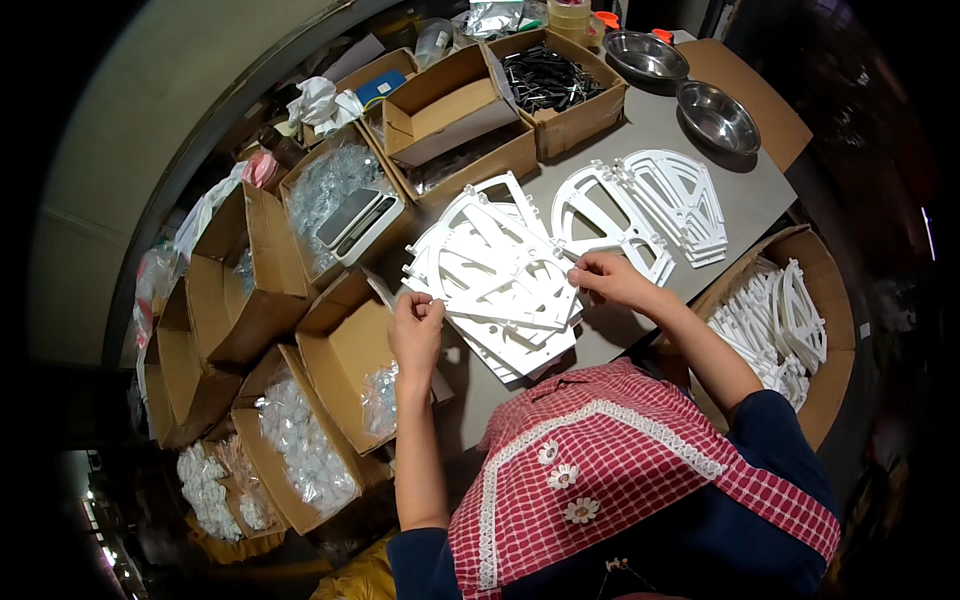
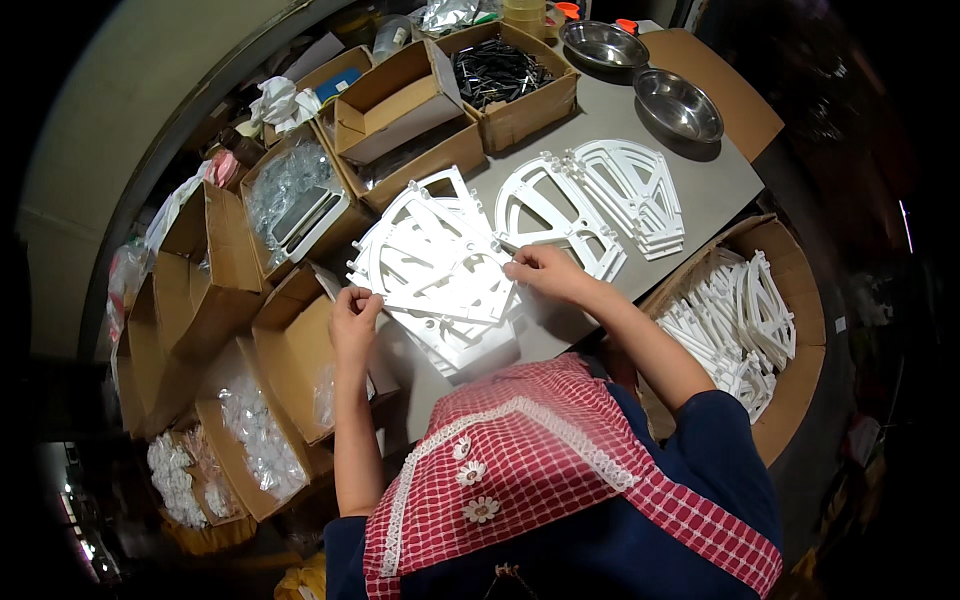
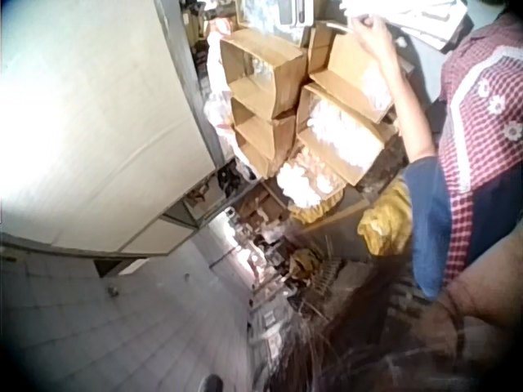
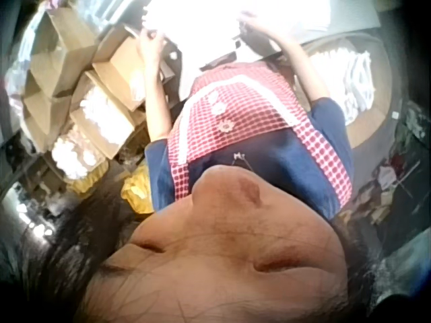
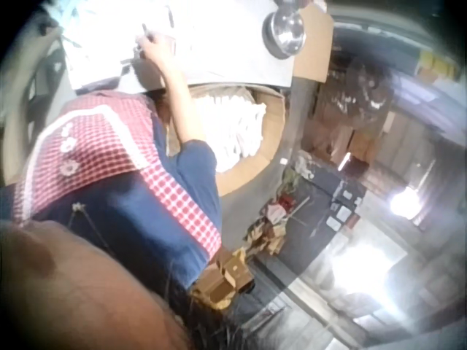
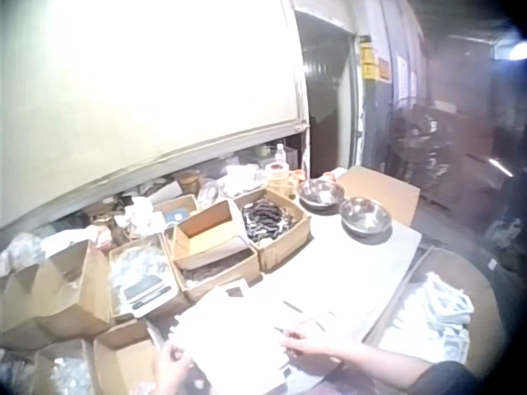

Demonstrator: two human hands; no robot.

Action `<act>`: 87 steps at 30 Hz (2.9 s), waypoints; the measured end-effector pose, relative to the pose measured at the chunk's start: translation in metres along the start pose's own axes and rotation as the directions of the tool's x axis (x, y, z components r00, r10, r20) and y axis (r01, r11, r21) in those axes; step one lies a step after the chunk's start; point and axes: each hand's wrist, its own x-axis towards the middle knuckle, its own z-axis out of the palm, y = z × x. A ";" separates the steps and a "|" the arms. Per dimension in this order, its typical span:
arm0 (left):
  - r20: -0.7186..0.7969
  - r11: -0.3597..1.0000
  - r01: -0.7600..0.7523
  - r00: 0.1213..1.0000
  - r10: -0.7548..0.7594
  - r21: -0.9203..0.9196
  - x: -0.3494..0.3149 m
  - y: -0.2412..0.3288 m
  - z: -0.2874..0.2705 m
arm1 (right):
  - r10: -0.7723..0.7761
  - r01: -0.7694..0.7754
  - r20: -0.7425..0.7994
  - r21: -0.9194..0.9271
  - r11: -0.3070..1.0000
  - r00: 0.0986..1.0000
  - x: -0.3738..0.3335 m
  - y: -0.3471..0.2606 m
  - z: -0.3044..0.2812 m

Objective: The person takes several white plastic components from a yellow bag on the floor, places them on a scale on a workbench, and then organizes them into stacks before putting them into cardboard boxes.

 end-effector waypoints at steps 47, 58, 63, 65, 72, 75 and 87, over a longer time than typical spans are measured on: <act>-0.174 0.676 -0.314 0.816 0.551 0.666 -0.021 0.088 -0.039 | -0.163 0.060 0.233 0.394 0.917 0.959 -0.088 -0.057 0.036; -0.128 0.714 -0.373 0.832 0.540 0.592 -0.023 0.101 -0.054 | -0.312 0.280 0.173 0.186 0.942 0.934 -0.085 -0.052 0.039; -0.158 0.708 -0.345 0.826 0.540 0.616 -0.022 0.106 -0.049 | -0.442 0.446 0.137 0.004 0.895 0.886 -0.083 -0.047 0.043; -0.185 0.725 -0.322 0.831 0.525 0.609 -0.018 0.097 -0.048 | -0.431 0.433 0.126 0.008 0.901 0.894 -0.084 -0.044 0.044; -0.161 0.746 -0.299 0.865 0.475 0.595 -0.002 0.078 -0.058 | -0.125 0.072 0.107 0.401 0.913 0.986 -0.092 -0.051 0.049; -0.199 0.840 -0.321 0.877 0.438 0.438 0.001 0.071 -0.065 | -0.098 0.065 0.047 0.461 0.885 0.994 -0.091 -0.046 0.043; -0.241 0.866 -0.207 0.965 0.104 -0.456 -0.015 -0.008 -0.092 | 0.133 0.120 -0.371 0.584 0.803 0.919 -0.066 0.005 -0.050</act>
